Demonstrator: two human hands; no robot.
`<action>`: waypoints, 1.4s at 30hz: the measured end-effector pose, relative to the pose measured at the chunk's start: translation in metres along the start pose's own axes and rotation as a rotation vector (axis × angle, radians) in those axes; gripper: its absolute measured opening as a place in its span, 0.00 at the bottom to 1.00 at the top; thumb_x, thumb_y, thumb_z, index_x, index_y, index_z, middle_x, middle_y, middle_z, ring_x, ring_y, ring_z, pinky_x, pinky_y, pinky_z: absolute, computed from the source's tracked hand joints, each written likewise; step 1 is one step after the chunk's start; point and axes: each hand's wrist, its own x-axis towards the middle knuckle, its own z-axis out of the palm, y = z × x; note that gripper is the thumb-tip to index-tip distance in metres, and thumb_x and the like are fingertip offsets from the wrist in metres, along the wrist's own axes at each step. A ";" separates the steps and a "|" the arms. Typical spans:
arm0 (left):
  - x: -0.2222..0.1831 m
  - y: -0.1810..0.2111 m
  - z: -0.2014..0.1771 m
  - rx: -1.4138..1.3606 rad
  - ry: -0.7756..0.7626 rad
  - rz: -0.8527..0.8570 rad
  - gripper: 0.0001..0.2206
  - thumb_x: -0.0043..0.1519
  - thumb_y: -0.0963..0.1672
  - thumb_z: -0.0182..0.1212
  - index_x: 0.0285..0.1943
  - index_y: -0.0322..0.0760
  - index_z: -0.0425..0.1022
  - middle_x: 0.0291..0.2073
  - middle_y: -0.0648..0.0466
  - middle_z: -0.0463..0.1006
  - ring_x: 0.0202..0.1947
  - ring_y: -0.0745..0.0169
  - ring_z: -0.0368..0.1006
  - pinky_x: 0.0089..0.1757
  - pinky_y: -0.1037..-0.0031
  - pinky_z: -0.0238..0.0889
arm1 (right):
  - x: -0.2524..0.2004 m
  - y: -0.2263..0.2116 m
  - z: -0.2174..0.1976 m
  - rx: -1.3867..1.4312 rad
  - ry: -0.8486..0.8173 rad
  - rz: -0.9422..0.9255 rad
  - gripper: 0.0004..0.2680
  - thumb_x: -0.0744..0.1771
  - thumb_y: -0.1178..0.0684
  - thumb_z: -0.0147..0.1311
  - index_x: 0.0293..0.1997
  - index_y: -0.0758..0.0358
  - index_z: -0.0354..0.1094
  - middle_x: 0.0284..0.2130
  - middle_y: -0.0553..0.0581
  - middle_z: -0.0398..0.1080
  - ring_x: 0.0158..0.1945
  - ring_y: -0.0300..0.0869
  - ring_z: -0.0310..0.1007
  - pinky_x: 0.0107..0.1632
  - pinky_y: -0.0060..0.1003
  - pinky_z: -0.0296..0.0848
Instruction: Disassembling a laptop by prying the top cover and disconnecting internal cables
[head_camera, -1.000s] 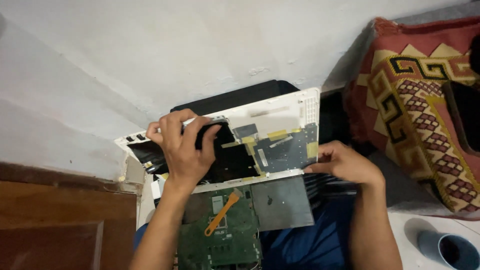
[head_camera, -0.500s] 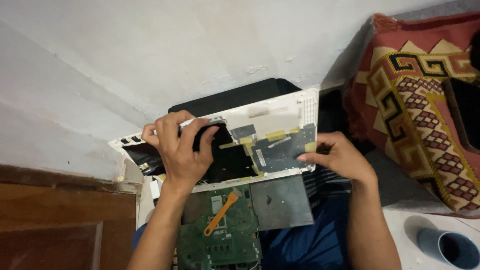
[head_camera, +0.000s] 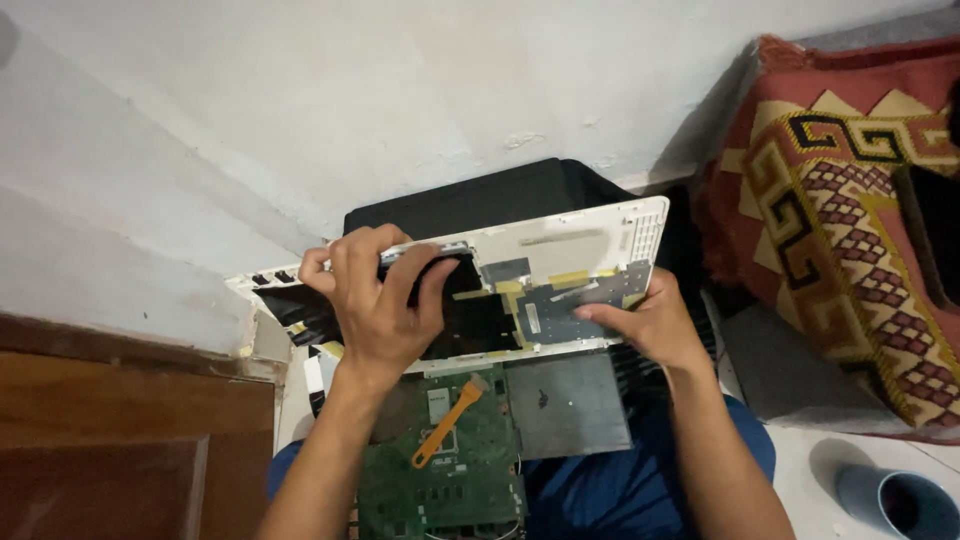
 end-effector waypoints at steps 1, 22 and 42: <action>-0.002 -0.001 0.002 0.000 0.002 0.000 0.07 0.67 0.48 0.63 0.47 0.45 0.75 0.40 0.53 0.70 0.40 0.49 0.68 0.45 0.59 0.52 | 0.001 -0.003 0.000 -0.001 -0.001 -0.001 0.08 0.55 0.65 0.75 0.25 0.66 0.76 0.19 0.50 0.72 0.25 0.34 0.63 0.31 0.35 0.71; -0.007 -0.001 -0.002 0.049 -0.004 0.018 0.08 0.67 0.49 0.64 0.49 0.48 0.74 0.42 0.54 0.71 0.41 0.50 0.68 0.45 0.56 0.48 | -0.002 0.017 -0.001 0.043 0.003 -0.129 0.06 0.57 0.62 0.74 0.27 0.67 0.78 0.23 0.56 0.75 0.32 0.35 0.67 0.40 0.37 0.74; -0.009 0.000 0.000 0.028 -0.012 0.014 0.08 0.66 0.48 0.65 0.50 0.50 0.73 0.43 0.53 0.71 0.42 0.49 0.68 0.46 0.54 0.51 | -0.002 0.013 -0.008 0.223 -0.111 0.070 0.15 0.56 0.70 0.69 0.44 0.71 0.76 0.35 0.60 0.78 0.40 0.40 0.73 0.45 0.45 0.78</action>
